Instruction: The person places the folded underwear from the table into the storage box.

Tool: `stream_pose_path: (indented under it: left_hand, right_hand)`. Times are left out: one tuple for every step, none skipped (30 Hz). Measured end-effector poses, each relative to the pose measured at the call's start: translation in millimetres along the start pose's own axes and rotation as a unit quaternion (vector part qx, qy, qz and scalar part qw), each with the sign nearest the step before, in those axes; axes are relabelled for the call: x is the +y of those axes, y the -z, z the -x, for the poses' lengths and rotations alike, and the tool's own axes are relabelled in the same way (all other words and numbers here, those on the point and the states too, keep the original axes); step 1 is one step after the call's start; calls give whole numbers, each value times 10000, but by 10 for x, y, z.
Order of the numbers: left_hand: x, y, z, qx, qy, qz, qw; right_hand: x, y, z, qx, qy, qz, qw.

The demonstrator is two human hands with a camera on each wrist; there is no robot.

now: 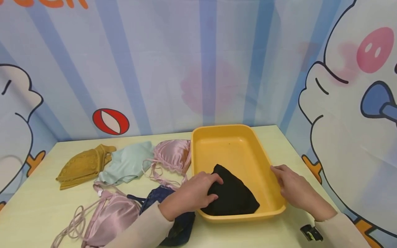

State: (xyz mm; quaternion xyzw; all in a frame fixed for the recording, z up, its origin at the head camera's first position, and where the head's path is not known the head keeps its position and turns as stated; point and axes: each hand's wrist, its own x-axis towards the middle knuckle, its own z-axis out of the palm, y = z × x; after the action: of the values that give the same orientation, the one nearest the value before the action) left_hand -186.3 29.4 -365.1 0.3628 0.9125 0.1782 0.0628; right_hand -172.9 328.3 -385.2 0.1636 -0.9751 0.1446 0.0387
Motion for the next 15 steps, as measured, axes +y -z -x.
stream_pose_path:
  left_hand:
    - [-15, -18, 1, -17, -36, -125, 9999]
    - [-30, -34, 0, -26, -84, -256, 9996]
    - [-44, -49, 2, -27, -139, -359, 9993]
    - [-57, -61, 3, -21, -177, -421, 9990]
    - [-68, -68, 4, -21, -200, -429, 9989]
    - [-76, -67, 8, -10, -218, -435, 9988]
    - [-82, -60, 15, 2, -194, -408, 9990]
    - [-88, -47, 22, 26, -174, -373, 9992]
    - [-94, -32, 31, 46, -143, -313, 9994]
    - [-100, -14, 42, 62, -100, -263, 9996]
    - [-106, 6, 56, 83, -75, -235, 9997]
    - [-114, 27, 73, 115, -58, -212, 9997]
    - [-124, 47, 91, 145, -39, -169, 9997]
    - [-137, 66, 108, 187, -51, -138, 9997]
    - [-151, 82, 127, 224, -47, -92, 9997]
  right_hand:
    - [-3, -2, -2, -1, 0, 14, 10000]
    - [-5, -4, -2, -2, -5, 6, 10000]
    - [-7, -6, -3, -13, -9, -8, 10000]
    - [-9, -7, -3, -19, -8, -24, 10000]
    - [-12, -8, -2, -27, -15, -41, 10000]
    - [-14, -10, 0, -36, -19, -60, 10000]
    - [-16, -11, 1, -43, -25, -79, 10000]
    - [-17, -11, 2, -57, -36, -112, 9999]
    - [-17, -12, 2, -64, -39, -122, 9999]
    - [-17, -12, 4, -64, -42, -135, 9999]
    - [-16, -11, 6, -65, -46, -139, 9999]
    - [-13, -10, 8, -54, -42, -135, 9999]
    - [-10, -9, 10, -36, -39, -120, 9999]
    - [-5, -8, 12, -10, -25, -96, 10000]
    - [0, -6, 15, 5, -17, -77, 10000]
